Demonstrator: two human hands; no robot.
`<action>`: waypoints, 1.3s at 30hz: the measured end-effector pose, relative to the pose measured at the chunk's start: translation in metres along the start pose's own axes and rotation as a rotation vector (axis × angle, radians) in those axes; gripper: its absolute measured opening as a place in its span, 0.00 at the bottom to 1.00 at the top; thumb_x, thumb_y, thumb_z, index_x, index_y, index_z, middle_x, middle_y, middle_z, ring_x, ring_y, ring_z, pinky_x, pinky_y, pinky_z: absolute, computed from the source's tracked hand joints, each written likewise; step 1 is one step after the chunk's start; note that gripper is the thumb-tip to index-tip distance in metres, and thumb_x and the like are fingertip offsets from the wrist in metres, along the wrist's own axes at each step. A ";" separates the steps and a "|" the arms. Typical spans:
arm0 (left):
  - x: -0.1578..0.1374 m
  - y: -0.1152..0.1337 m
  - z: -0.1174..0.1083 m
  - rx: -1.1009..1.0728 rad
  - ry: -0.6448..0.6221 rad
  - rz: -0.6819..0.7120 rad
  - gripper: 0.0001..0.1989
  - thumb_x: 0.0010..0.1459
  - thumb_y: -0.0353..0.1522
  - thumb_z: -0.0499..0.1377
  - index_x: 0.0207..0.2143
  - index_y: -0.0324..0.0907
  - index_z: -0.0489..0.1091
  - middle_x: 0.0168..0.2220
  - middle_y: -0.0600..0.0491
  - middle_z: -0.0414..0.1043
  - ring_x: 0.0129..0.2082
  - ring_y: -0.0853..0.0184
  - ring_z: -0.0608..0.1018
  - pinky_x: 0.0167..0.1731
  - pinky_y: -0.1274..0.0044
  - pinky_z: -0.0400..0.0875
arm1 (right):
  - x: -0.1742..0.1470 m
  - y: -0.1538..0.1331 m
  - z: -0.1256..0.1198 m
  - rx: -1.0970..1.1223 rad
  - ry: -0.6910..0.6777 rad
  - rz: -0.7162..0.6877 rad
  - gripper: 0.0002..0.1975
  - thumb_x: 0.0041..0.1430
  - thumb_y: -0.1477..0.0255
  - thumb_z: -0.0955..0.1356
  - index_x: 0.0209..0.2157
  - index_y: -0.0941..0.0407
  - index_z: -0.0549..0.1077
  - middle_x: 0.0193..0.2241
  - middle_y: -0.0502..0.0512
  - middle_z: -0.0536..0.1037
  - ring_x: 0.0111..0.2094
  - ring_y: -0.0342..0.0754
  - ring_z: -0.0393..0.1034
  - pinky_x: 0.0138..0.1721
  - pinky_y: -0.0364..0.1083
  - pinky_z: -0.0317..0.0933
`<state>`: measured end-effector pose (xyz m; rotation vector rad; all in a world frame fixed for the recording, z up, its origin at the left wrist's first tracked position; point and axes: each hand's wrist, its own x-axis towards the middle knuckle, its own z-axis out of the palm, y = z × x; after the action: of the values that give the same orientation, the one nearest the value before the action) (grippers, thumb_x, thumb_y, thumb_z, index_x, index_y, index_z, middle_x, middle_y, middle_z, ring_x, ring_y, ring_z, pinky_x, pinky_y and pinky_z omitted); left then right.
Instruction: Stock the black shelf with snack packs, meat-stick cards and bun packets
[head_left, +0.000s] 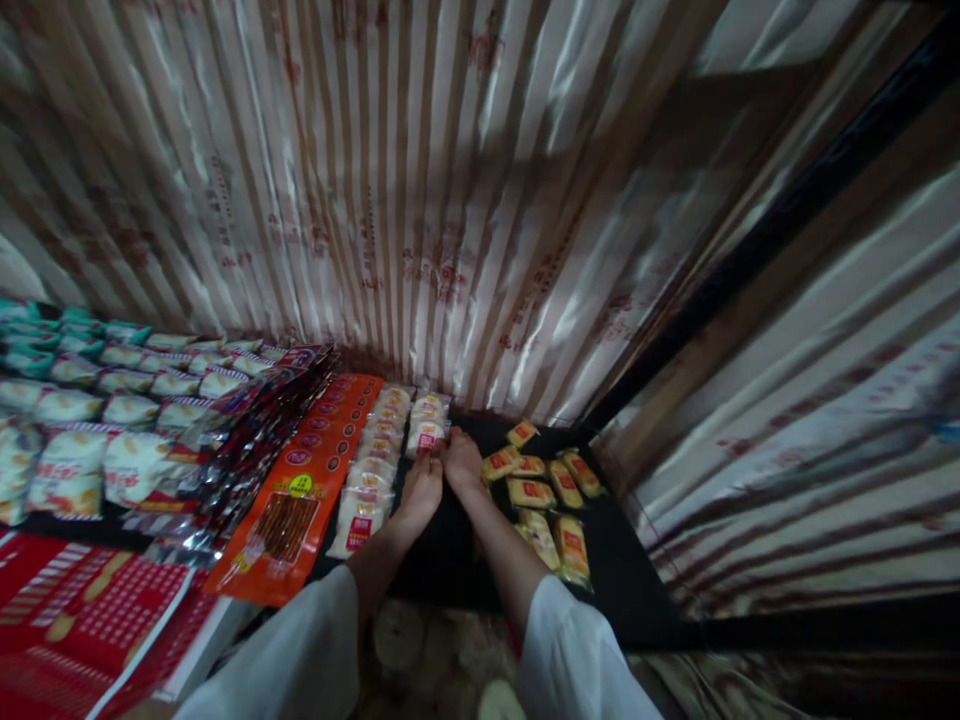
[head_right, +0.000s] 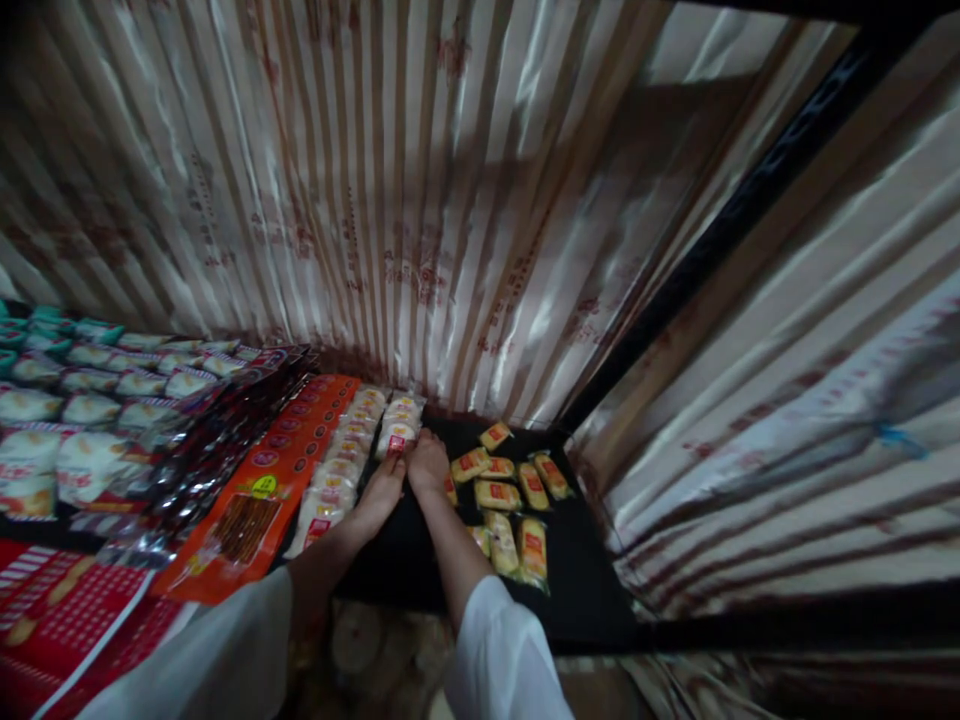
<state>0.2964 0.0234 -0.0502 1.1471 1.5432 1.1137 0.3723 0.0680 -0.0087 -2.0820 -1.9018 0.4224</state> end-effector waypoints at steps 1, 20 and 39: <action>0.000 0.003 0.000 0.030 0.015 -0.001 0.21 0.59 0.34 0.49 0.53 0.38 0.64 0.58 0.42 0.62 0.57 0.57 0.66 0.52 0.69 0.64 | 0.000 0.000 0.000 -0.017 0.007 -0.009 0.12 0.59 0.70 0.62 0.42 0.59 0.71 0.41 0.63 0.75 0.43 0.52 0.69 0.40 0.45 0.58; -0.203 -0.055 -0.044 0.190 -0.008 0.238 0.15 0.52 0.24 0.48 0.38 0.40 0.71 0.41 0.47 0.73 0.43 0.63 0.74 0.46 0.70 0.68 | -0.208 0.046 0.030 0.585 0.069 -0.347 0.14 0.61 0.69 0.59 0.41 0.56 0.72 0.35 0.56 0.78 0.36 0.46 0.72 0.39 0.44 0.65; -0.194 -0.088 -0.068 0.512 -0.180 -0.289 0.20 0.53 0.23 0.49 0.49 0.34 0.66 0.51 0.40 0.69 0.53 0.63 0.70 0.52 0.77 0.59 | -0.236 0.040 0.085 -0.120 -0.156 -0.184 0.24 0.54 0.77 0.63 0.54 0.59 0.66 0.51 0.65 0.70 0.51 0.55 0.62 0.51 0.50 0.55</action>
<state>0.2499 -0.1908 -0.0952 1.2603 1.8322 0.4172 0.3545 -0.1690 -0.0982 -1.9731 -2.2373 0.4499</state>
